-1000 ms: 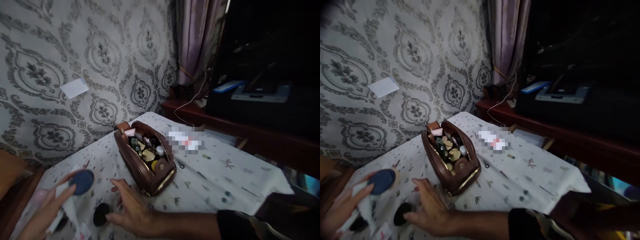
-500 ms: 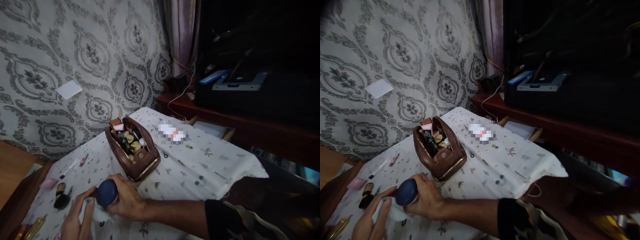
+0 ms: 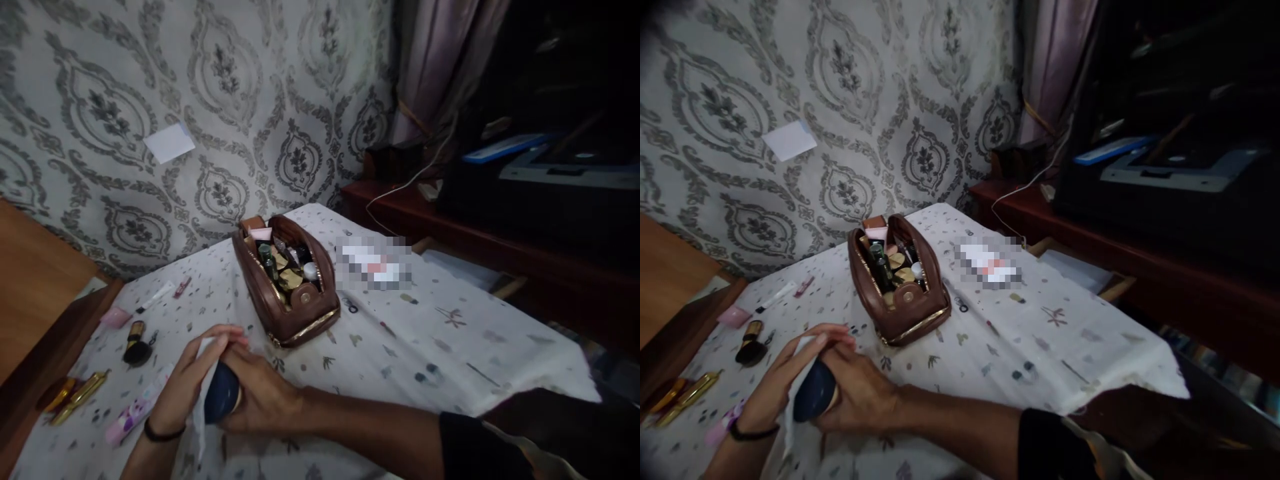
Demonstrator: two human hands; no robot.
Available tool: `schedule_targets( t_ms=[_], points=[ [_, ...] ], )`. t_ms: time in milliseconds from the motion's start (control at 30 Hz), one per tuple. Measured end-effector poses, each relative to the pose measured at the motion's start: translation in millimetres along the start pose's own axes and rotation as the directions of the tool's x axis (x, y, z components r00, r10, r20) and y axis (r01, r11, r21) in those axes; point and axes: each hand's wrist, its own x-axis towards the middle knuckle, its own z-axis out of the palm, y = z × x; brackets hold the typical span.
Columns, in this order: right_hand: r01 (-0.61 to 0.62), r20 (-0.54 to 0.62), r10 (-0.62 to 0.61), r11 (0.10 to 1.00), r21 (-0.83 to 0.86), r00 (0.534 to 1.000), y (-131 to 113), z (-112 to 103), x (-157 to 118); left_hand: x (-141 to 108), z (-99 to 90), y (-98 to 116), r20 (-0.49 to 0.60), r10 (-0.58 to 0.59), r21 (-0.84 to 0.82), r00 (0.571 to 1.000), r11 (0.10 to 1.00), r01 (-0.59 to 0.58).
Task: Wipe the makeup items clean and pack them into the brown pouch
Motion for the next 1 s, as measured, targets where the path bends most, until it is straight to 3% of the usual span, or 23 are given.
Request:
schedule_targets(
  t_ms=[133, 200, 267, 333, 500, 600, 667, 800, 1000],
  points=[
    [-0.093, -0.068, 0.117, 0.953, 0.290, 0.991, -3, -3, 5, 7, 10.0, -13, 0.001, 0.049, -0.397, 0.999, 0.917, -0.045],
    [-0.209, -0.045, 0.252, 0.881, 0.425, 0.967, -6, -6, 8, 10, 15.5, -24, -0.109, 0.069, -0.482, 0.992, 0.869, -0.114],
    [-0.314, 0.008, 0.362, 0.797, 0.516, 0.932, -8, -9, 11, 9, 19.3, -33, -0.227, 0.134, -0.416, 0.965, 0.882, -0.221],
    [-0.387, 0.050, 0.443, 0.715, 0.582, 0.895, -11, -11, 12, 7, 20.8, -40, -0.276, 0.242, -0.290, 0.930, 0.902, -0.321],
    [-0.459, 0.127, 0.583, 0.467, 0.756, 0.802, -14, -8, 9, 2, 16.8, -48, -0.210, 0.486, -0.062, 0.848, 0.859, -0.508],
    [-0.456, 0.148, 0.601, 0.399, 0.796, 0.785, -10, -6, 8, 2, 15.7, -48, -0.182, 0.555, 0.000, 0.812, 0.825, -0.565],
    [-0.464, 0.169, 0.604, 0.374, 0.803, 0.779, -7, -5, 8, 2, 16.5, -48, -0.207, 0.557, 0.002, 0.804, 0.822, -0.569],
    [-0.509, 0.248, 0.598, 0.317, 0.800, 0.762, -7, -3, 8, 0, 16.4, -46, -0.273, 0.434, -0.061, 0.858, 0.883, -0.466],
    [-0.547, 0.298, 0.571, 0.331, 0.769, 0.765, -17, -2, 8, 7, 8.3, -45, -0.302, 0.328, -0.136, 0.895, 0.914, -0.381]
  ],
)
